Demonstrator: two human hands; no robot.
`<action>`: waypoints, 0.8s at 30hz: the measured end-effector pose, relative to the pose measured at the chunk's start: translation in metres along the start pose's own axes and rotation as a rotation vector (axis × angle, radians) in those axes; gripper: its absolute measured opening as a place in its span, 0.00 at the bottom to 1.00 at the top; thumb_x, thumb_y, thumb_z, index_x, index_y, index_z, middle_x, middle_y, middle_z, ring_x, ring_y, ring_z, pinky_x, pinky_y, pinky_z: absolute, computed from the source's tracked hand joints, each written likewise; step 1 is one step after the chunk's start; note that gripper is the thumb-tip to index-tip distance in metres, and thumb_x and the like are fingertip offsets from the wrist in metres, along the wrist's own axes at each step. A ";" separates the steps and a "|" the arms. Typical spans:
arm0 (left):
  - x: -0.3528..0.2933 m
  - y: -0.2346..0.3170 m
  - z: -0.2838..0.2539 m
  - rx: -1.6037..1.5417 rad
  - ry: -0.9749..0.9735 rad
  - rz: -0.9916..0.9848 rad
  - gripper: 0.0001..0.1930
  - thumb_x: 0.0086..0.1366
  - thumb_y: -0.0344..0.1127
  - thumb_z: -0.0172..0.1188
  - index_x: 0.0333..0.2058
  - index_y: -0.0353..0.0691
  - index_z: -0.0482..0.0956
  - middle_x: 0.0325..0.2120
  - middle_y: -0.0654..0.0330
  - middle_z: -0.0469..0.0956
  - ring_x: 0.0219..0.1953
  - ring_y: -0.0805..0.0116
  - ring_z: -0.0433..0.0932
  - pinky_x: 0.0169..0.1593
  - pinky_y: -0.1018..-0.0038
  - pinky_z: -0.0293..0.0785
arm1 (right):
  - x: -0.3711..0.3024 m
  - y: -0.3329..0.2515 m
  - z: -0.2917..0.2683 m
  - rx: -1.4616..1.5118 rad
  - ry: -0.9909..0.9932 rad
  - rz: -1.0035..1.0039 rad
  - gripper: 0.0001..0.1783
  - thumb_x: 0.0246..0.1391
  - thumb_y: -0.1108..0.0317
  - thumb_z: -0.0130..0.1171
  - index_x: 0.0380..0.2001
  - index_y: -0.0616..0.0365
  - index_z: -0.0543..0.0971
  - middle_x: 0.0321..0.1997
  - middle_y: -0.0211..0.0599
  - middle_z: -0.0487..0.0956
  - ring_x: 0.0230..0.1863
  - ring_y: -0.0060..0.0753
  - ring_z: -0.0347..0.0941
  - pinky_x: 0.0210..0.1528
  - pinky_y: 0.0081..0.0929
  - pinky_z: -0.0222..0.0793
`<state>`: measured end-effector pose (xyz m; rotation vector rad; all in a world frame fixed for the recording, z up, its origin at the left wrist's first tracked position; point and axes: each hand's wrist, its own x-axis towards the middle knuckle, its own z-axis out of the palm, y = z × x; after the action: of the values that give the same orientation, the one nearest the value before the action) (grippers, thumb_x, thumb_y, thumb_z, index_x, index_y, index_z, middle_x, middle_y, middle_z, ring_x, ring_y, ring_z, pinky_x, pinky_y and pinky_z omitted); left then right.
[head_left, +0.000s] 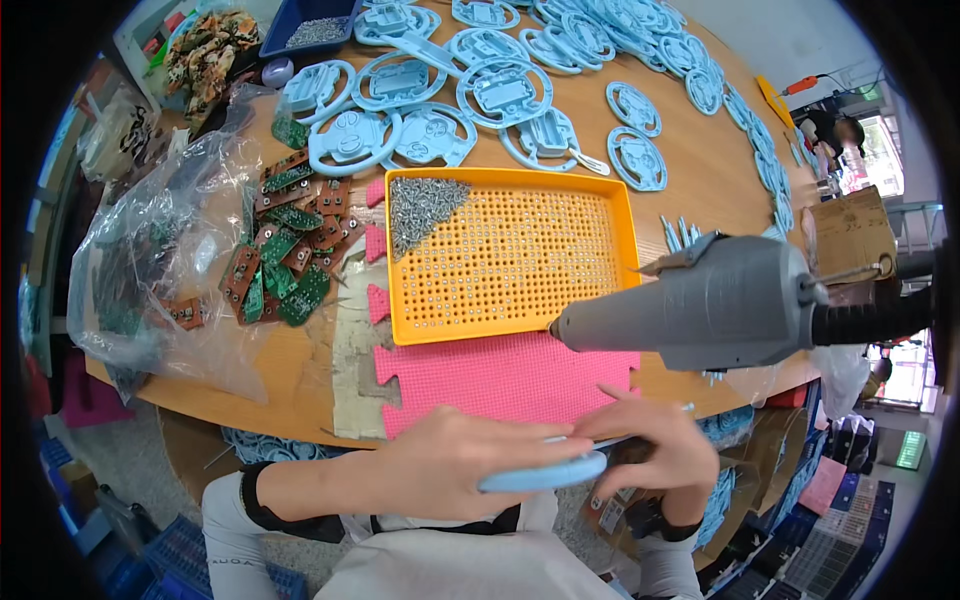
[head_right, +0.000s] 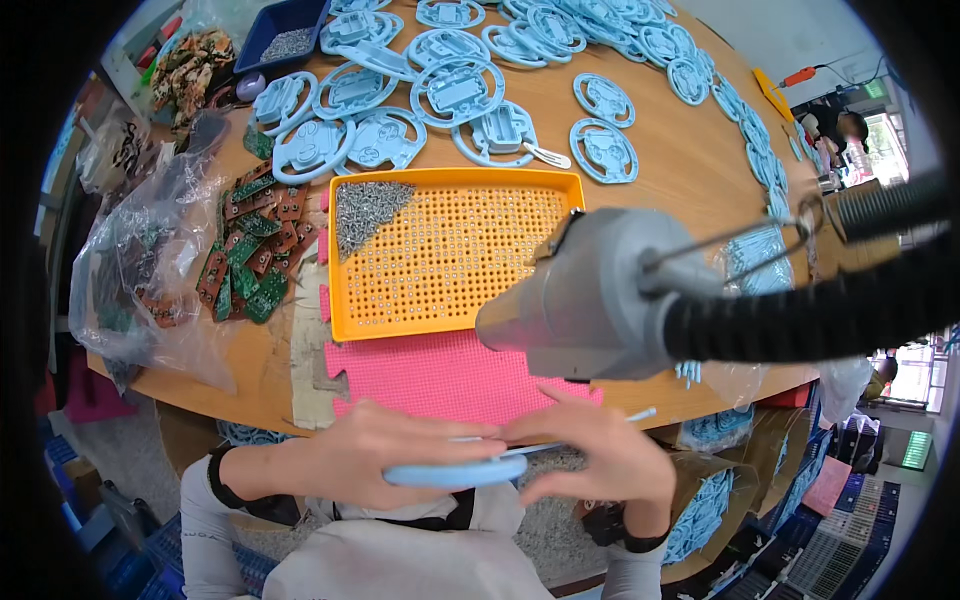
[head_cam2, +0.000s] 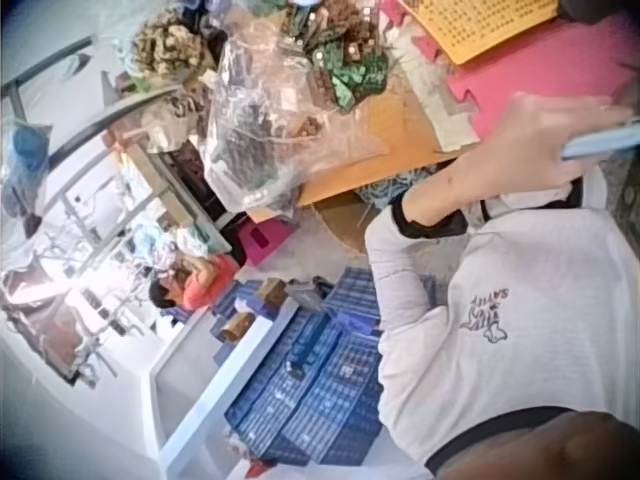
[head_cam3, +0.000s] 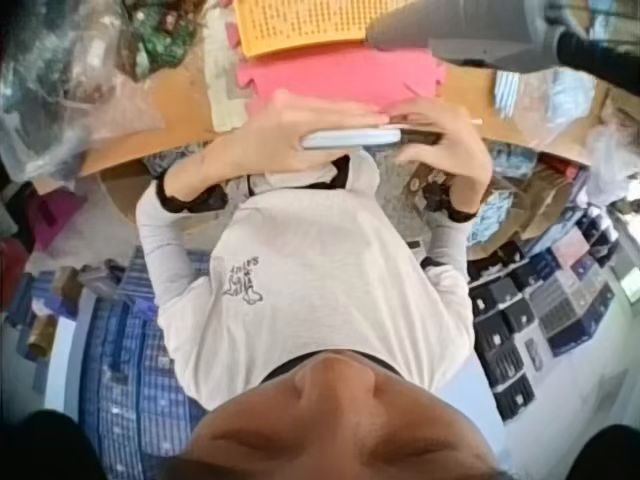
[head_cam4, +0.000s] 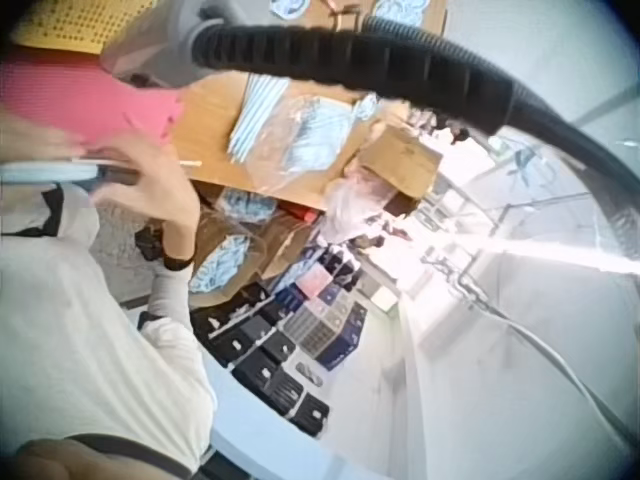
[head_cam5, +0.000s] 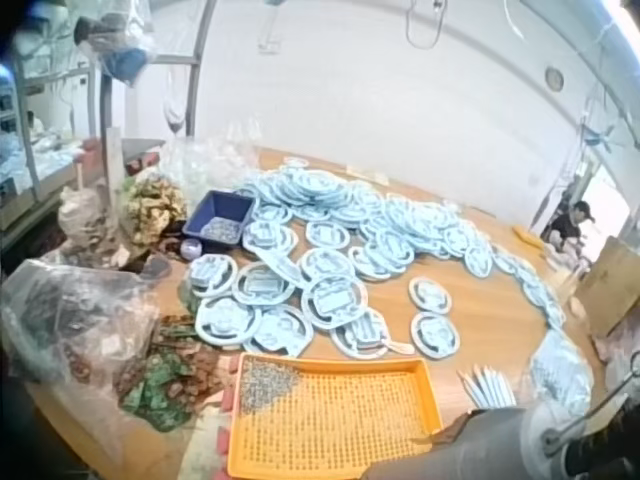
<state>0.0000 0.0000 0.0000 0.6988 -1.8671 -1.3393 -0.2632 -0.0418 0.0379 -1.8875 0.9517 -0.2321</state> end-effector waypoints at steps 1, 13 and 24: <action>0.002 0.005 -0.001 0.141 -0.044 0.039 0.26 0.54 0.37 0.65 0.54 0.50 0.76 0.54 0.53 0.74 0.48 0.62 0.80 0.44 0.77 0.80 | -0.001 0.002 -0.005 0.098 0.152 0.045 0.36 0.38 0.49 0.75 0.47 0.61 0.76 0.48 0.45 0.79 0.51 0.43 0.76 0.61 0.43 0.64; 0.016 -0.064 0.006 0.971 -0.225 0.552 0.25 0.59 0.37 0.49 0.53 0.30 0.71 0.53 0.47 0.73 0.58 0.56 0.71 0.66 0.63 0.59 | 0.097 -0.014 0.016 0.476 0.561 -0.363 0.37 0.50 0.53 0.68 0.54 0.58 0.59 0.30 0.38 0.71 0.30 0.31 0.71 0.33 0.28 0.71; 0.035 -0.057 0.004 1.042 -0.367 0.402 0.25 0.63 0.38 0.45 0.57 0.33 0.68 0.59 0.49 0.67 0.64 0.56 0.63 0.68 0.63 0.54 | 0.101 -0.011 -0.022 0.612 0.700 -0.795 0.37 0.53 0.37 0.57 0.41 0.64 0.61 0.21 0.42 0.72 0.17 0.35 0.71 0.20 0.28 0.70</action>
<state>-0.0228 -0.0424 -0.0470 0.5087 -2.8096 -0.1583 -0.2012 -0.1254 0.0348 -1.5038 0.4020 -1.5449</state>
